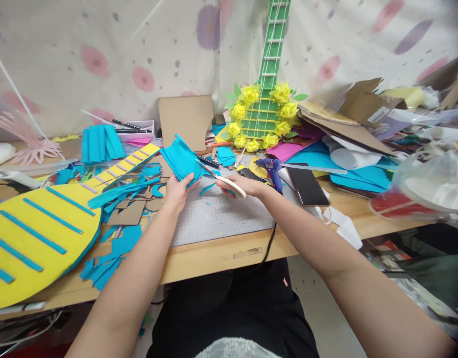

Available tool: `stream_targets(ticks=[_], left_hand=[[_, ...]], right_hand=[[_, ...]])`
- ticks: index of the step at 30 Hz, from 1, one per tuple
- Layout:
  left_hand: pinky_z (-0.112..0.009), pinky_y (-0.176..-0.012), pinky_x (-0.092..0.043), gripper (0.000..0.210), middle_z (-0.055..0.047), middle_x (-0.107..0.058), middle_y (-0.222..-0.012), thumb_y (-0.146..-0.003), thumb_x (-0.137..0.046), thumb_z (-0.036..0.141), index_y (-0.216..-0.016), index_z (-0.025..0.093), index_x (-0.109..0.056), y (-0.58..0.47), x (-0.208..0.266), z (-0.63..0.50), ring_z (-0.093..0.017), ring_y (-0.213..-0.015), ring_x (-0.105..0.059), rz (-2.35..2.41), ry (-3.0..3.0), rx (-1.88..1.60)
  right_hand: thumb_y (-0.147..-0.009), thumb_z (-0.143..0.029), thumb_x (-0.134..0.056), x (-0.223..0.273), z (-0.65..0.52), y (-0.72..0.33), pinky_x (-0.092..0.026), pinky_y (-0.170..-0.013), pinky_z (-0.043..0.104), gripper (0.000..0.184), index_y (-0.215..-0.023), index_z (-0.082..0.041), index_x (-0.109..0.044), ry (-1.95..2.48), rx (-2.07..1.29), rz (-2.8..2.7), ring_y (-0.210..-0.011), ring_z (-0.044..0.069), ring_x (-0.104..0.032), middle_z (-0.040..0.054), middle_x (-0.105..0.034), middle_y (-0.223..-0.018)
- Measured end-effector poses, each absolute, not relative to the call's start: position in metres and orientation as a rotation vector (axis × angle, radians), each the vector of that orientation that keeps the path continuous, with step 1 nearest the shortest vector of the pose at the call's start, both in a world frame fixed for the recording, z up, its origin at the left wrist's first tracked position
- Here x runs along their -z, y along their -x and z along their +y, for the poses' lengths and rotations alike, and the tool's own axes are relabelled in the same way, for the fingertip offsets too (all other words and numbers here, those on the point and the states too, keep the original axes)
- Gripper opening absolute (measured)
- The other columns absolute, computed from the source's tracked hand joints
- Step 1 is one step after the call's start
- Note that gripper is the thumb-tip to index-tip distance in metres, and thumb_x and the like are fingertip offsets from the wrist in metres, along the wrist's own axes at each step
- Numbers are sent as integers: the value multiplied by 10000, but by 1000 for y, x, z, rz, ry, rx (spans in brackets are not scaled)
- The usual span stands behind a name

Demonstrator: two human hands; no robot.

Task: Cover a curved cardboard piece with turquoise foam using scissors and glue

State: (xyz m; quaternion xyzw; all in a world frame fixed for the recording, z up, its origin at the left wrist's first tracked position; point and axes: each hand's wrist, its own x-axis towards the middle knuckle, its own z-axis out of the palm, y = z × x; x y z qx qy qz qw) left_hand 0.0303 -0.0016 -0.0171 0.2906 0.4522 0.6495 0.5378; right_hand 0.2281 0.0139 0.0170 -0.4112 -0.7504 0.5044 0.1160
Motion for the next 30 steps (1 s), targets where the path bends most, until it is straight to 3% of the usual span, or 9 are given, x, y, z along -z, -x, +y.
stream_targets(ticks=[12, 20, 26, 30], left_hand=[[-356, -771, -539, 306, -38, -684, -814, -541, -769, 195, -791, 149, -599, -40, 20, -5, -164, -760, -652, 1039, -663, -1496], [-337, -694, -554, 312, -28, -683, -770, -527, -761, 174, -792, 148, -599, -42, 18, -5, -158, -674, -647, 1021, -641, -1501], [-330, -647, -553, 331, -51, -680, -873, -551, -744, 188, -847, 160, -599, -36, 22, -2, -166, -703, -639, 1125, -739, -1541], [-278, -563, -538, 302, -31, -671, -809, -574, -734, 218, -844, 163, -609, -25, 25, 3, -149, -651, -617, 1240, -846, -1617]], right_hand=[[-728, -653, -490, -16, 10, -223, -347, -478, 215, 503, -669, -153, -476, 1214, -1492, -2131, -466, 63, -437, -34, -479, -546], [-659, -638, -587, -13, 12, -223, -308, -422, 208, 507, -601, -159, -433, 1293, -1502, -2021, -409, 47, -403, -51, -433, -499], [-699, -667, -522, -16, 15, -235, -318, -447, 208, 517, -638, -161, -432, 1199, -1523, -2136, -452, 53, -411, -42, -444, -542], [-738, -695, -437, -29, 17, -255, -348, -496, 217, 542, -664, -159, -459, 1210, -1545, -2372, -507, 69, -426, -22, -462, -576]])
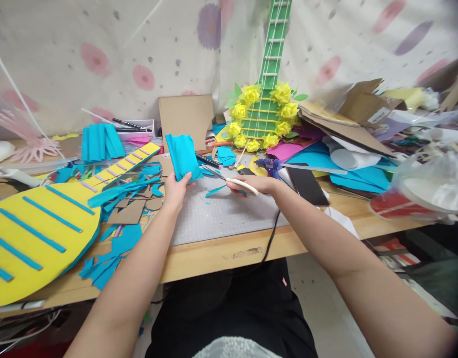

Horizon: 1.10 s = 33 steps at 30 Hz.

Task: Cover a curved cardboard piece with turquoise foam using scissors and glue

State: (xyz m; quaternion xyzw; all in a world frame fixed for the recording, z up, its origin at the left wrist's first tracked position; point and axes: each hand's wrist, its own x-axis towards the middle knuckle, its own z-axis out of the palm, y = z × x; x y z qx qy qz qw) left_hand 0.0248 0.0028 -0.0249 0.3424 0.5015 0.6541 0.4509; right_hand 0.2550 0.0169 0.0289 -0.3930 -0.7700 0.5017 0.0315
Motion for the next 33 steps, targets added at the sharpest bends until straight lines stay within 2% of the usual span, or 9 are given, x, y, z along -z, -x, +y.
stream_targets(ticks=[5, 8, 14, 17, 21, 24, 26, 29, 33], left_hand=[[-247, -530, -515, 207, 4, -636, -666, -609, -721, 236, -766, 146, -620, -18, 21, 5, -113, -526, -575, 1314, -918, -1636], [-273, -583, -531, 178, -3, -651, -682, -636, -709, 195, -779, 144, -615, -21, 18, 4, -121, -544, -604, 1214, -776, -1617], [-262, -703, -537, 136, -13, -681, -739, -692, -626, 34, -766, 144, -596, -27, 12, 2, -127, -675, -659, 955, -481, -1587], [-228, -657, -534, 126, -15, -680, -723, -720, -585, 20, -772, 133, -598, -29, 11, 0, -127, -687, -661, 902, -377, -1518], [-189, -561, -507, 113, -7, -668, -691, -718, -596, 33, -772, 132, -605, -33, 12, -2, -96, -592, -627, 948, -360, -1427], [-208, -606, -518, 133, -1, -665, -706, -689, -619, 38, -773, 141, -605, -36, 15, -3, -88, -586, -613, 977, -418, -1401], [-246, -663, -528, 144, -18, -671, -761, -680, -629, 62, -795, 146, -605, -34, 16, 0, -111, -652, -629, 1015, -452, -1382], [-301, -752, -518, 198, -72, -657, -954, -694, -638, 150, -883, 163, -580, -22, 17, 7, -170, -865, -634, 1186, -495, -1471], [-318, -932, -428, 484, -112, -514, -1257, -645, -697, 185, -1080, 211, -487, 2, 20, 18, -185, -1127, -526, 1530, -745, -1866]], right_hand=[[-730, -679, -472, -41, 19, -271, -358, -529, 223, 521, -693, -159, -484, 1210, -1534, -2575, -536, 82, -435, -14, -469, -587], [-729, -667, -482, -38, 20, -268, -359, -538, 229, 508, -702, -160, -485, 1209, -1447, -2555, -541, 86, -437, -12, -474, -599], [-731, -628, -478, -11, 17, -241, -374, -594, 262, 464, -738, -165, -509, 1378, -1141, -2207, -615, 124, -482, 2, -500, -653], [-697, -557, -553, 4, 16, -220, -398, -700, 286, 401, -777, -164, -536, 1386, -1009, -1969, -757, 155, -521, 25, -558, -790], [-623, -465, -647, 14, 21, -185, -428, -725, 301, 418, -887, -171, -512, 1375, -1064, -1672, -813, 170, -544, 38, -581, -884], [-589, -395, -687, 15, 30, -163, -440, -755, 331, 446, -925, -177, -491, 1381, -999, -1617, -845, 188, -554, 49, -587, -914], [-590, -345, -689, 13, 38, -159, -442, -771, 352, 452, -960, -189, -481, 1408, -968, -1577, -875, 199, -554, 52, -584, -944], [-577, -272, -691, 5, 50, -171, -446, -769, 358, 439, -956, -187, -485, 1423, -1007, -1585, -870, 199, -552, 46, -574, -923], [-553, -219, -698, -18, 60, -204, -438, -634, 293, 359, -849, -172, -499, 1246, -1181, -1906, -688, 139, -518, -4, -520, -755]])
